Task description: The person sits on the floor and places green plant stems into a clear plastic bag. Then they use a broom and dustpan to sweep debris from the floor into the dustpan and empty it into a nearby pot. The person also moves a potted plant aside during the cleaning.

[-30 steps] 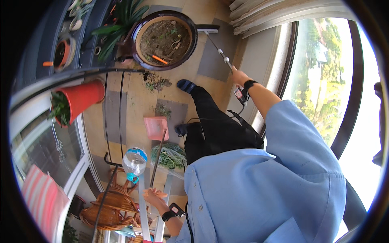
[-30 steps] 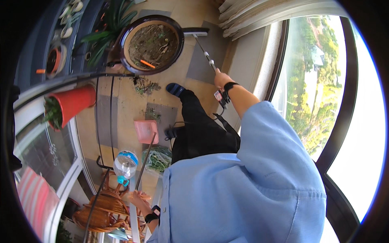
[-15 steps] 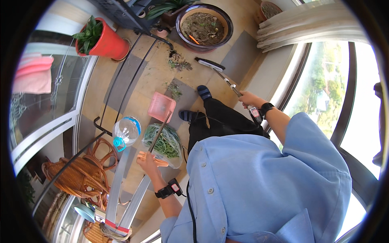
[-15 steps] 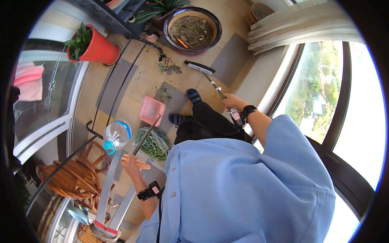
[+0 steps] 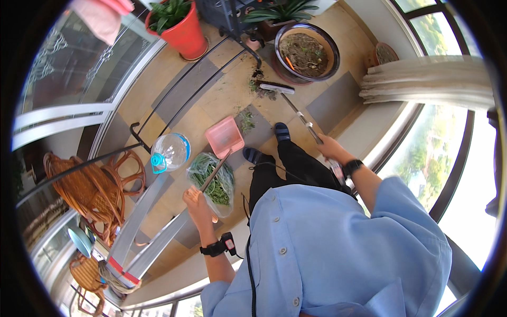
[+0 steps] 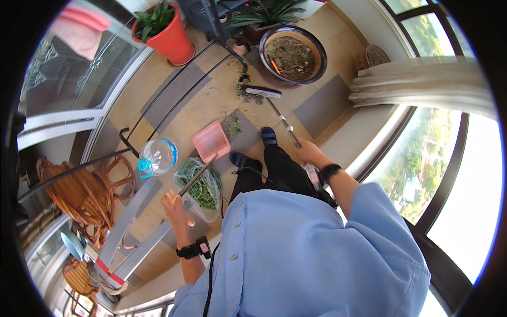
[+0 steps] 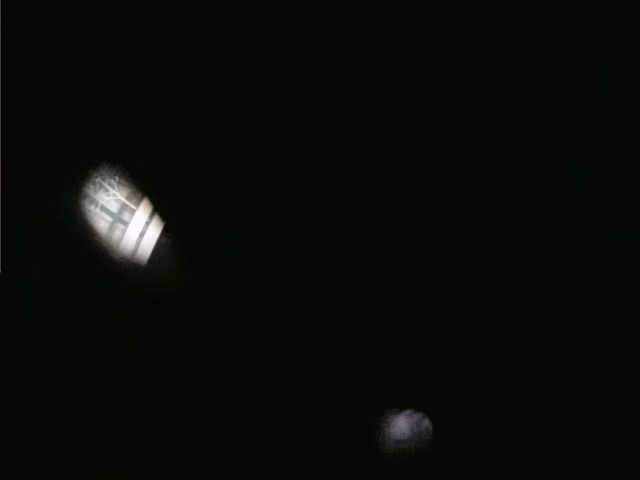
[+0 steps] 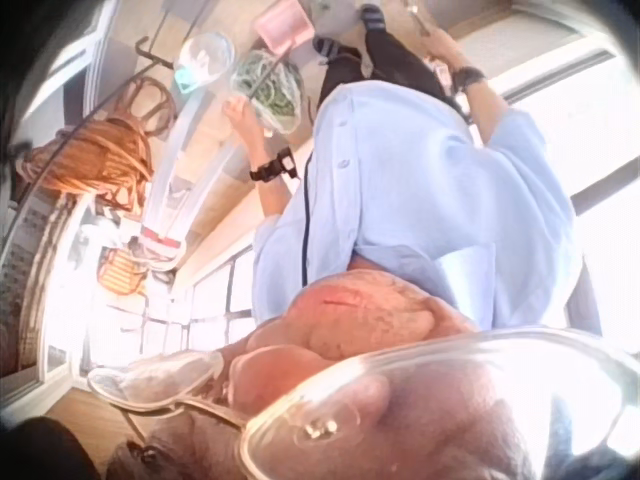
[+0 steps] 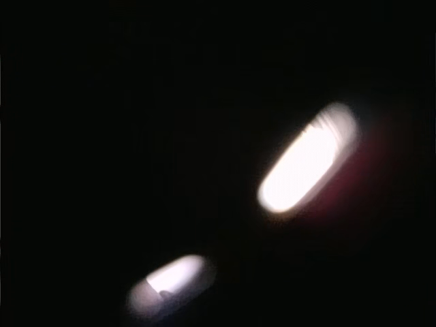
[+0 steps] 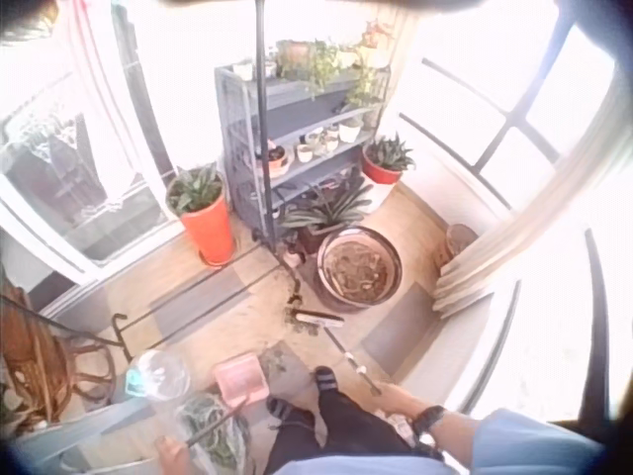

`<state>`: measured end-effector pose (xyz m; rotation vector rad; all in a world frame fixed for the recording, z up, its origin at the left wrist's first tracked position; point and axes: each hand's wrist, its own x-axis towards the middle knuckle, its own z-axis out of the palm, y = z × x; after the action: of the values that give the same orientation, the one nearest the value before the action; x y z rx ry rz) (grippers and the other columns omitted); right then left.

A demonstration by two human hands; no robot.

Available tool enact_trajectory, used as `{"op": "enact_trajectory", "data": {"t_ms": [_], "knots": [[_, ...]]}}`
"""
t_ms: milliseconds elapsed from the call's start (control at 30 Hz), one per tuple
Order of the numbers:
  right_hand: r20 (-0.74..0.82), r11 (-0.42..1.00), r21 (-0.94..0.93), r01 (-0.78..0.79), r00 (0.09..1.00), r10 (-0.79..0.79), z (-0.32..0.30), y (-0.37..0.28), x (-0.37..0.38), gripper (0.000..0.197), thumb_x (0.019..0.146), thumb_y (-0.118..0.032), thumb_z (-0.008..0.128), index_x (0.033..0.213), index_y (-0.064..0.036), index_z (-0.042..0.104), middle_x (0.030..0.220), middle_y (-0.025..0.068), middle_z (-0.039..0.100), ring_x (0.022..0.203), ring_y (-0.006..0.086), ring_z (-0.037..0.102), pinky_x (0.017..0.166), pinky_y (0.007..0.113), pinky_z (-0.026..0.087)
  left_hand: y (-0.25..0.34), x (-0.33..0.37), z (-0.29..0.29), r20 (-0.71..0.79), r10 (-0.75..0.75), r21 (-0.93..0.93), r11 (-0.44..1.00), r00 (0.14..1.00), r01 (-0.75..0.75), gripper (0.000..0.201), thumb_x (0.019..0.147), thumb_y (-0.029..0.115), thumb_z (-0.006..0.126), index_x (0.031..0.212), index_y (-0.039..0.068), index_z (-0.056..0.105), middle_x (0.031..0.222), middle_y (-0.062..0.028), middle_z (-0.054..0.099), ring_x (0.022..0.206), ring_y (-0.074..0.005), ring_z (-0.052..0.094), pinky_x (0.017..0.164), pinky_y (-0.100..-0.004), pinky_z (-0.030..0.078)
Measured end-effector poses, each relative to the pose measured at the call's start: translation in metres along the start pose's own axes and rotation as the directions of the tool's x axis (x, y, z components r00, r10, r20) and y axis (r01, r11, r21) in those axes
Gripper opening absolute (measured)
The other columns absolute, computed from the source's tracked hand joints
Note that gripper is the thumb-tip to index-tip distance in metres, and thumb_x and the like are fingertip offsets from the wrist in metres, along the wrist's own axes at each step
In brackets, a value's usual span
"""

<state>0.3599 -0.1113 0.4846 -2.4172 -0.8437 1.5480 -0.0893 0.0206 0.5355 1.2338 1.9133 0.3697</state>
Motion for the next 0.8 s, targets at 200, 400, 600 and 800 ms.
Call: {"op": "enact_trajectory", "data": {"t_ms": [200,400,600,800], "knots": [[0.101,0.863,-0.482,0.151,0.988,-0.116,-0.025,-0.014,-0.026,0.056,0.087,-0.020,0.048,0.141,-0.0142,0.035,0.091,0.0235,0.065,0.075,0.0379,0.065,0.064,0.046,0.052,0.002,0.000,0.005,-0.003,0.022,0.043,0.999,1.000,-0.021,0.045,0.090,0.022,0.053,0.129,0.004,0.039,0.116,-0.0287,0.056,0.105,-0.0433,0.057,0.089,-0.0437,0.044],[0.384,0.589,-0.663,0.463,0.885,-0.263,-0.004,-0.055,0.082,0.059,0.089,-0.022,0.047,0.146,-0.0197,0.030,0.090,0.0216,0.065,0.082,0.0394,0.064,0.071,0.049,0.050,0.014,-0.018,0.010,-0.073,0.102,0.163,0.983,0.992,-0.089,0.041,0.091,0.021,0.054,0.126,0.004,0.041,0.111,-0.0261,0.059,0.099,-0.0431,0.060,0.083,-0.0447,0.047],[0.539,0.347,-0.667,0.659,0.749,-0.385,0.056,-0.127,0.205,0.056,0.092,-0.017,0.045,0.146,-0.0220,0.030,0.079,0.0148,0.063,0.073,0.0346,0.065,0.060,0.046,0.050,0.018,-0.023,0.032,-0.088,-0.005,0.125,0.992,0.996,0.016,0.041,0.092,0.019,0.055,0.127,0.003,0.041,0.109,-0.0248,0.060,0.097,-0.0396,0.062,0.083,-0.0425,0.048],[0.485,0.299,-0.723,0.623,0.765,-0.423,0.077,-0.195,0.308,0.054,0.093,-0.013,0.045,0.145,-0.0218,0.033,0.078,0.0108,0.063,0.071,0.0311,0.066,0.058,0.044,0.052,0.016,-0.027,0.048,-0.128,0.084,0.106,0.992,0.988,-0.070,0.043,0.092,0.010,0.056,0.129,-0.001,0.039,0.106,-0.0217,0.062,0.094,-0.0273,0.064,0.083,-0.0339,0.049]]}}
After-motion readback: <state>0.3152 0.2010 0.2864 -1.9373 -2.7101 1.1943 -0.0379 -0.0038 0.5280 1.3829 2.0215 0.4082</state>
